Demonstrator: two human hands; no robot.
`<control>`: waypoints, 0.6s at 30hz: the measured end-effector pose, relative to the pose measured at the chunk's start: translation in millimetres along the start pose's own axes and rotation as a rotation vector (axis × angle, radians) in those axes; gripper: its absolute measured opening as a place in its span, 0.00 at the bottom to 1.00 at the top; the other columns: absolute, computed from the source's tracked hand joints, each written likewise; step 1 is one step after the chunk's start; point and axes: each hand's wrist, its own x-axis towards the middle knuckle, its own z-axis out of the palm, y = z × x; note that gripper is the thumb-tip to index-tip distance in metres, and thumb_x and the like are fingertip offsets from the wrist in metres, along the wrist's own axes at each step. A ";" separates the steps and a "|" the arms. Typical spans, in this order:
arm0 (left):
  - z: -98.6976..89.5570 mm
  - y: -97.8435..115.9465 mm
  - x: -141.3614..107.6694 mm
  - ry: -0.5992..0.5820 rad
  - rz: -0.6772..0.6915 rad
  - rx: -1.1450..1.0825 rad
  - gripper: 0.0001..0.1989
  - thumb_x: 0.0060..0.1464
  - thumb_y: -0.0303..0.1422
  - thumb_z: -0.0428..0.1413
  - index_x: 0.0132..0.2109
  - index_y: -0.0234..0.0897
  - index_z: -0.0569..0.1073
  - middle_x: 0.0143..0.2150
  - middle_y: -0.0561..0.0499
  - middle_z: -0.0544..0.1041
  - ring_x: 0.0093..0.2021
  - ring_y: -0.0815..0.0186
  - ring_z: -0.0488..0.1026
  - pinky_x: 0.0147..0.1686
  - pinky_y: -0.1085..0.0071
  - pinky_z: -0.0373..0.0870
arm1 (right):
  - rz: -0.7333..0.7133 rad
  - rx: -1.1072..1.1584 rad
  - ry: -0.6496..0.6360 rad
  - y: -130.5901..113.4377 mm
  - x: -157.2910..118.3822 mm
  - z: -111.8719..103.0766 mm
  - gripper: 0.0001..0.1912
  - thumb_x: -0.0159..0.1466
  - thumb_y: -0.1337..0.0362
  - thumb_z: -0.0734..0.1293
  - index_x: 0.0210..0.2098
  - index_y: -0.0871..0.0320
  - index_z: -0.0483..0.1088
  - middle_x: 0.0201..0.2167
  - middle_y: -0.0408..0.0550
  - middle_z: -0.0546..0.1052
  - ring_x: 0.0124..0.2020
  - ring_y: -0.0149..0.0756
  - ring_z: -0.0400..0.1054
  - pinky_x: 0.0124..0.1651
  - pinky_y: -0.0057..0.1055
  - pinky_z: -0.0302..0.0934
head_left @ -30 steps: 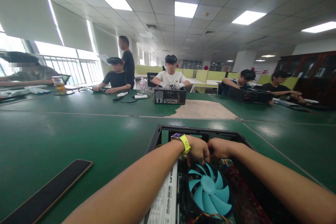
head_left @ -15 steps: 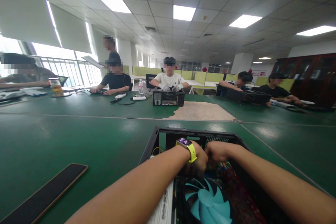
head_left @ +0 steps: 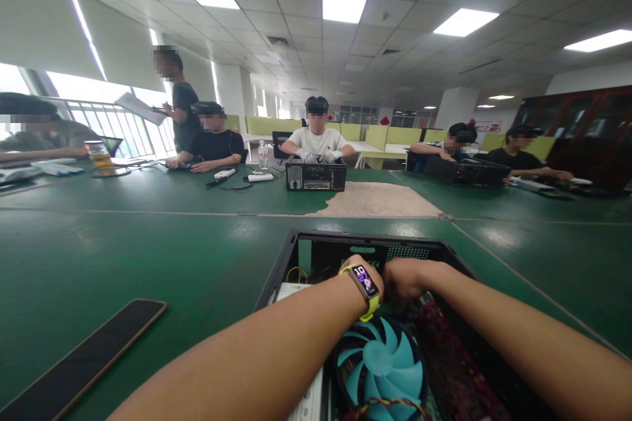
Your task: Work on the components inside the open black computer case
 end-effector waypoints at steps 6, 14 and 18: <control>1.7 -5.8 -0.9 0.023 0.009 -0.009 0.16 0.50 0.31 0.54 0.47 0.35 0.75 0.47 0.39 0.76 0.47 0.50 0.72 0.43 0.54 0.71 | -0.024 -0.032 0.060 3.0 2.5 1.3 0.19 0.45 0.56 0.72 0.35 0.58 0.77 0.30 0.46 0.78 0.31 0.36 0.71 0.28 0.23 0.60; 18.2 -7.7 19.1 0.074 0.025 -0.044 0.17 0.43 0.34 0.60 0.43 0.41 0.77 0.42 0.40 0.78 0.44 0.50 0.73 0.43 0.55 0.70 | 0.017 -0.153 0.116 -6.1 11.0 7.6 0.22 0.40 0.57 0.74 0.34 0.61 0.78 0.31 0.52 0.78 0.33 0.42 0.72 0.31 0.27 0.61; 22.5 -9.9 25.8 0.131 0.036 -0.066 0.17 0.41 0.36 0.61 0.42 0.40 0.78 0.39 0.40 0.79 0.43 0.51 0.74 0.44 0.56 0.70 | 0.005 -0.132 0.088 -3.7 10.2 7.0 0.22 0.41 0.57 0.73 0.34 0.60 0.78 0.31 0.51 0.78 0.33 0.41 0.72 0.32 0.27 0.62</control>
